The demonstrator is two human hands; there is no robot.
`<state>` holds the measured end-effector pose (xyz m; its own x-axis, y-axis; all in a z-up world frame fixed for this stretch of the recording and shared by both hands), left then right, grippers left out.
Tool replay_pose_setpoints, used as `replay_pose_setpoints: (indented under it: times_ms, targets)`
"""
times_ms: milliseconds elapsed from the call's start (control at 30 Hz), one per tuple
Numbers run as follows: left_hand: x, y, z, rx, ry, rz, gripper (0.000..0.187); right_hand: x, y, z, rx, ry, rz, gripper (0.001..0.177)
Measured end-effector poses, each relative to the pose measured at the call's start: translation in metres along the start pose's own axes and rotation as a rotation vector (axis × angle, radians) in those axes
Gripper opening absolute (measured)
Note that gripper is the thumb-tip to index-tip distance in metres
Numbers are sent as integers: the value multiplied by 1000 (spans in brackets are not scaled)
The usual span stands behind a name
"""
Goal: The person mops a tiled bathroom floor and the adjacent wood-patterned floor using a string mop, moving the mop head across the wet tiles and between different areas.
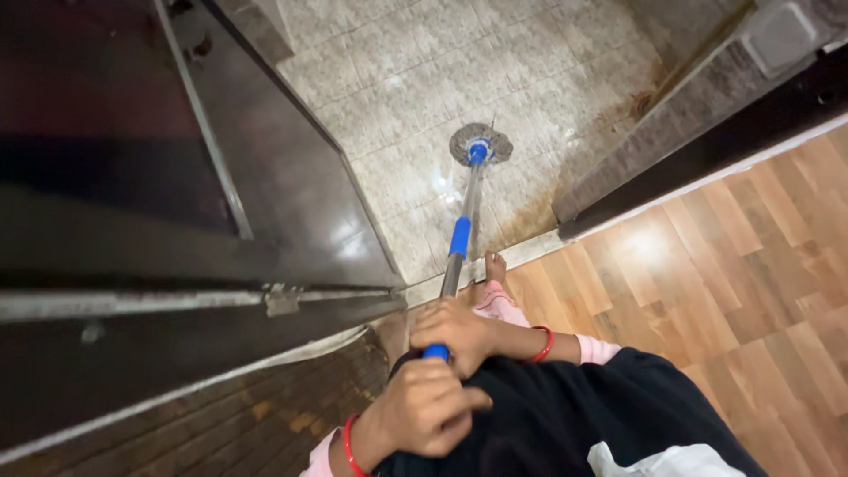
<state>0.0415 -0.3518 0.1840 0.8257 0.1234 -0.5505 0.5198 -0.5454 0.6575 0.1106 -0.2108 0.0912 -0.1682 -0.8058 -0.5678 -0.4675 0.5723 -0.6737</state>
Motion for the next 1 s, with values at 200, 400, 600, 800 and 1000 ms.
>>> replay_pose_setpoints:
  times_ms: [200,400,600,800,1000]
  targets:
    - [-15,33,18,159,-155,45,25,19,-40,-5,-142,44,-151,29]
    - [-21,9,6,276,-136,337,18,13,-31,-11,-188,125,-177,30]
    - [-23,-24,-12,328,-137,339,14,-12,-8,-15,-203,160,-195,31]
    - [-14,-81,-58,315,-257,390,17,-53,51,-2,-177,141,-195,30]
    - [6,-157,-126,168,-277,372,28,-108,149,21,-163,153,-28,34]
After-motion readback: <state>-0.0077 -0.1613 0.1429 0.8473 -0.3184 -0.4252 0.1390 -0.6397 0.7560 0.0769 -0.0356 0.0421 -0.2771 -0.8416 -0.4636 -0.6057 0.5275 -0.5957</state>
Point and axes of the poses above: each hand's wrist, its own z-axis away from the middle knuckle, its own x-axis out of the palm, y = z × x, the point moved 2 cm from there along -z, towards the middle knuckle, and after that the axes turned 2 degrees about -x, right-handed, at the moved point
